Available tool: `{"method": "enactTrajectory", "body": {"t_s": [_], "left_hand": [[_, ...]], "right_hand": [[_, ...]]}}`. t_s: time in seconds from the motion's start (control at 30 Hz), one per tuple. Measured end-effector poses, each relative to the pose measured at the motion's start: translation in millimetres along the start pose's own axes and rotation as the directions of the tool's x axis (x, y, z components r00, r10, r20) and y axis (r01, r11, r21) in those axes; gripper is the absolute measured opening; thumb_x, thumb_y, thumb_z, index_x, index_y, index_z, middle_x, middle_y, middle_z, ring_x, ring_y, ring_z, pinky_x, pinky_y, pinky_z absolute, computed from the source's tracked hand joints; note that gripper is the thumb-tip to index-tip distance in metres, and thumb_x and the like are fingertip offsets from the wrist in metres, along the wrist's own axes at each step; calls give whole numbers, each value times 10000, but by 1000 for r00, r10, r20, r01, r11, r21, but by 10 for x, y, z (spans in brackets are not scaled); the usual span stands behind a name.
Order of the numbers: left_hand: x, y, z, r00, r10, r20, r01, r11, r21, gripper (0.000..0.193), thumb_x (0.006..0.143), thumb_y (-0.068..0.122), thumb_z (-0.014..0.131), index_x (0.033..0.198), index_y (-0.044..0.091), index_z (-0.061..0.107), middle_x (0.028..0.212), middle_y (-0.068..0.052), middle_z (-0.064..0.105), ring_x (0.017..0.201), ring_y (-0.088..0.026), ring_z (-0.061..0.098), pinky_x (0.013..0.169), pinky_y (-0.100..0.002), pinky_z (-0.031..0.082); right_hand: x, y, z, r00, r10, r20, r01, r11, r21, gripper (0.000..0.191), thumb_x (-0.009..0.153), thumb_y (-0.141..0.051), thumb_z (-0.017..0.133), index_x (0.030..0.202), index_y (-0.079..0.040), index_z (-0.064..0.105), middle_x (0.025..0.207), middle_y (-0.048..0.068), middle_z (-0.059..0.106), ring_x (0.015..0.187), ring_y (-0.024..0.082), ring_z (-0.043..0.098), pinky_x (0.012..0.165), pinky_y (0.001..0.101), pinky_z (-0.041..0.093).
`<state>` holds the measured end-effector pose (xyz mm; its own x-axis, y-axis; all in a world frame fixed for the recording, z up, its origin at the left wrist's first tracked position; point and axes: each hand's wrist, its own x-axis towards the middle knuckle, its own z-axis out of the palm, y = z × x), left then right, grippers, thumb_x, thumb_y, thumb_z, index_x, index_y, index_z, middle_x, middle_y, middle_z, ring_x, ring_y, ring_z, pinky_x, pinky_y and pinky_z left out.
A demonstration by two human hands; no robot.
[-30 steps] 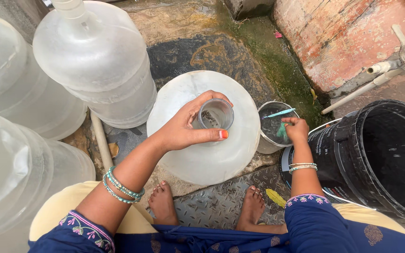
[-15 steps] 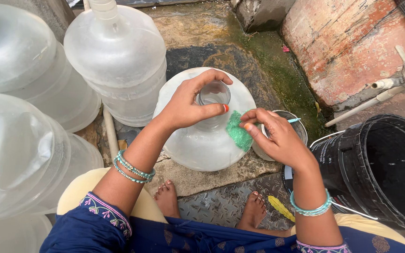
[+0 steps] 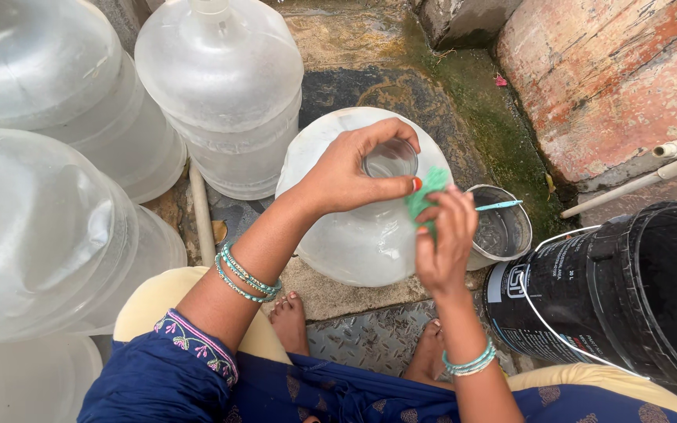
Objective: The person cleans the opening of a large water dispenser using a toothbrush and a green scrubber. They scrub the rim and neck of the dispenser, then wipe the exterior with the scrubber.
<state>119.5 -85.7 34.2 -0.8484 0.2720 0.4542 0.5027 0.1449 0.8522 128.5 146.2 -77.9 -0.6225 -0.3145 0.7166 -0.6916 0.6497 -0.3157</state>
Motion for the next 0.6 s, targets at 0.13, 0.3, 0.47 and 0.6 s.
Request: {"method": "enactTrajectory", "body": {"t_s": [0.13, 0.3, 0.47, 0.6], "left_hand": [[-21, 72, 49, 977, 56, 206, -38, 995, -89, 382, 834, 297, 803, 1129, 98, 665, 1096, -29, 719, 1092, -166, 676, 1013, -319, 519], [-1, 183, 152, 985, 132, 114, -150, 975, 166, 409, 787, 328, 799, 1124, 126, 686, 1087, -79, 720, 1066, -227, 691, 960, -373, 529], [113, 203, 126, 968, -123, -219, 222, 826, 517, 442, 734, 416, 847, 1065, 164, 697, 950, -95, 696, 893, -294, 693, 751, -436, 523], [177, 142, -54, 993, -5, -121, 61, 886, 459, 371, 748, 350, 827, 1018, 142, 679, 950, -58, 723, 914, -249, 729, 804, -380, 561]], "right_hand": [[512, 489, -151, 901, 371, 224, -420, 876, 237, 281, 961, -239, 458, 1104, -14, 547, 1320, 213, 610, 1450, 406, 448, 1190, 540, 345], [547, 234, -293, 902, 311, 299, -373, 911, 177, 572, 1035, -433, 366, 1426, -39, 508, 1476, 262, 498, 1425, 415, 394, 1140, 540, 321], [-159, -631, -23, 988, 33, 150, -34, 999, 6, 649, 1107, -528, 298, 1518, -41, 423, 1491, 199, 515, 1467, 390, 422, 1260, 562, 232], [-274, -674, 118, 955, -100, 278, 72, 992, 108, 585, 1093, -557, 351, 1455, -135, 533, 1433, 82, 596, 1430, 319, 478, 1251, 530, 257]]}}
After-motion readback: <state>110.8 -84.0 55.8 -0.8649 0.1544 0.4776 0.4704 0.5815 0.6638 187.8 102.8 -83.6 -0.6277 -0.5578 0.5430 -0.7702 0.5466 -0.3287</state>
